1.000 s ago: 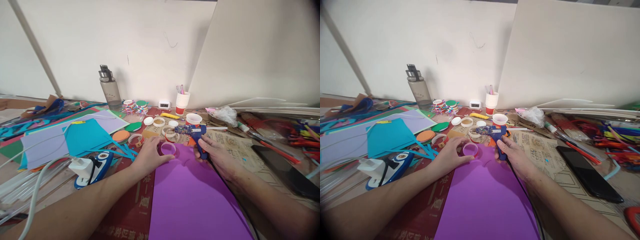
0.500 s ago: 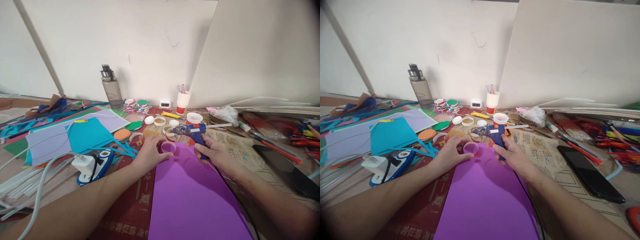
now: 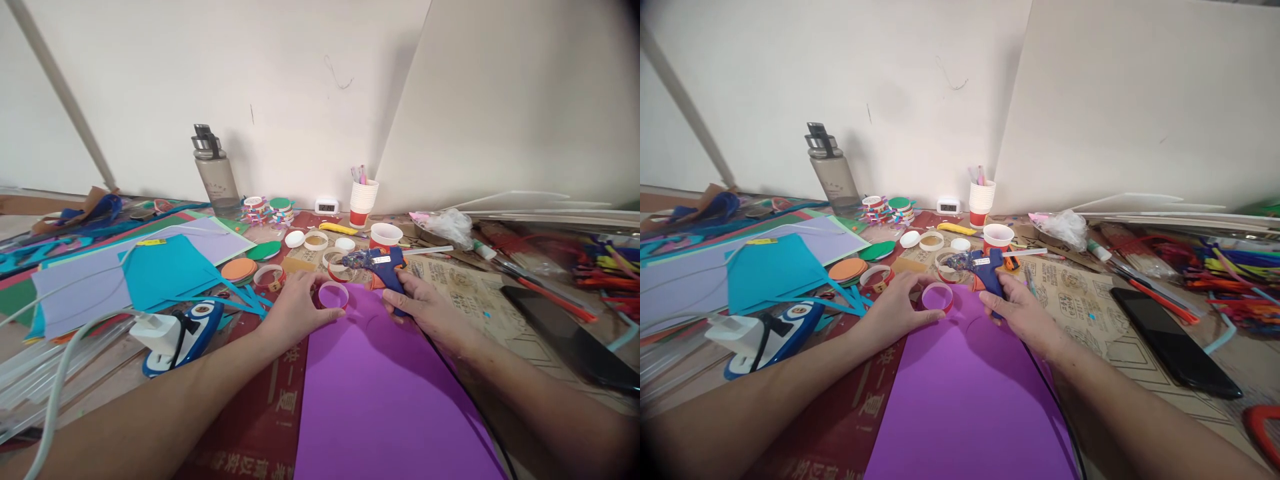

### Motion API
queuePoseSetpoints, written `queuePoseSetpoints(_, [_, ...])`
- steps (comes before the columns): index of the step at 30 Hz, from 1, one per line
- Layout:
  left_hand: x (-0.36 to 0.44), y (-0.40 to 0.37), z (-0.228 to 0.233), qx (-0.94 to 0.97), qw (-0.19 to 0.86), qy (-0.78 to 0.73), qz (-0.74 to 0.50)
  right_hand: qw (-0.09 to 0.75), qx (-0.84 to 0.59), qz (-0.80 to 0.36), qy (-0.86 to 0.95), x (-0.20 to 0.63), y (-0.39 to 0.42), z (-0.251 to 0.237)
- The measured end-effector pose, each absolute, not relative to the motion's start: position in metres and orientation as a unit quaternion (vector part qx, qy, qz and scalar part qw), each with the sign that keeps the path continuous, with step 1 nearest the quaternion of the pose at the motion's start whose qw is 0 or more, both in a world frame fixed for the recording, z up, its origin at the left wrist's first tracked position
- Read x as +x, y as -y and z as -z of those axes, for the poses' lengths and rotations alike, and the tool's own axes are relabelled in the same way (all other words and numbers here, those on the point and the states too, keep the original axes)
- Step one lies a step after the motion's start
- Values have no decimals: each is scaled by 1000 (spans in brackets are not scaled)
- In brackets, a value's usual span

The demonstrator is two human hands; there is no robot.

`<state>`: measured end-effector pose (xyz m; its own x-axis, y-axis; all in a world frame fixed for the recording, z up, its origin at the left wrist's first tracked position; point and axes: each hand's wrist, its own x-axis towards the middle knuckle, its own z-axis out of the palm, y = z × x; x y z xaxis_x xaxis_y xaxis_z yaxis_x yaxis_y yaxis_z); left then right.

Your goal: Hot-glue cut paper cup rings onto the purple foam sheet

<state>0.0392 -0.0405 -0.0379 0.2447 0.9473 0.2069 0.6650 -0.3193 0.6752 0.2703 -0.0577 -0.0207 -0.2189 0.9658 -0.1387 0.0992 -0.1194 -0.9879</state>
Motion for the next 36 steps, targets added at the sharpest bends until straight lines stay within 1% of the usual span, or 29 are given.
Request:
queuePoseSetpoints(8, [40, 40, 41, 748, 226, -542, -310, 418, -486, -568, 516, 268, 53, 23])
queuePoseSetpoints(12, [40, 39, 42, 753, 215, -537, -313, 410, -495, -555, 529, 266, 53, 19])
queuePoseSetpoints(17, [41, 42, 41, 738, 229, -549, -316, 381, -527, -476, 593, 267, 59, 15])
queuePoseSetpoints(22, [40, 43, 41, 729, 251, -549, -323, 371, -535, -405, 642, 272, 65, 17])
queuePoseSetpoints(25, [39, 43, 40, 728, 259, -553, -311, 352, -538, -409, 647, 271, 68, 17])
queuePoseSetpoints(28, [38, 43, 40, 731, 260, -553, -303, 343, -527, -440, 641, 269, 71, 16])
queuePoseSetpoints(31, [38, 43, 40, 736, 253, -548, -306, 353, -520, -451, 633, 268, 73, 17])
queuePoseSetpoints(36, [38, 42, 39, 739, 251, -555, -289, 360, -520, -433, 642, 270, 76, 18])
